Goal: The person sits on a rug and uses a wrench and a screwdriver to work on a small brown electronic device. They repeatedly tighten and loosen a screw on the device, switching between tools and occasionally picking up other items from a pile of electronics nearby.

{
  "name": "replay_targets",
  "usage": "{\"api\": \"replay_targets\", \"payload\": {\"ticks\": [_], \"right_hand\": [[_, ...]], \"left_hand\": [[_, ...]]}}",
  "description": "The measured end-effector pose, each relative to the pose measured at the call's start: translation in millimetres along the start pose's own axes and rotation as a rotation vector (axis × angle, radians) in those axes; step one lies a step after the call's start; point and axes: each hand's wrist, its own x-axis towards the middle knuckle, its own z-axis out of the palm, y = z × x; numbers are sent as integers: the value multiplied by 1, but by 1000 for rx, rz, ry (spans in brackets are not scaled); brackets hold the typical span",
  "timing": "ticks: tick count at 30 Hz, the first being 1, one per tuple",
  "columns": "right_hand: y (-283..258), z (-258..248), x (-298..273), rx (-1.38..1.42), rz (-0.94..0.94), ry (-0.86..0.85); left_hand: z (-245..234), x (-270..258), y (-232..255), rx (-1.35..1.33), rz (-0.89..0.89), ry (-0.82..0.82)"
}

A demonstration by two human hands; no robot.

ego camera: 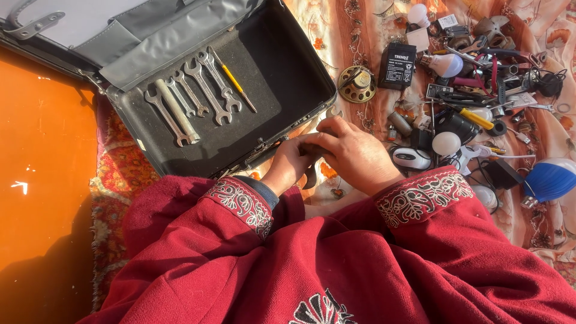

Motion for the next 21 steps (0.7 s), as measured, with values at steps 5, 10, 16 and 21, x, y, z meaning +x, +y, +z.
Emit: {"api": "replay_targets", "payload": {"ticks": [5,10,16,21], "right_hand": [[19,-5,6,1,22,10],[46,-17,1,12,78,133],[100,-20,-12,2,354,211],[79,-23,-10,37,337,221]], "left_hand": [[14,-19,46,202,-41,-37],[22,-41,78,418,-55,-54],[25,-46,88,476,33,-29],[19,-40,80,453,-9,-10]]}}
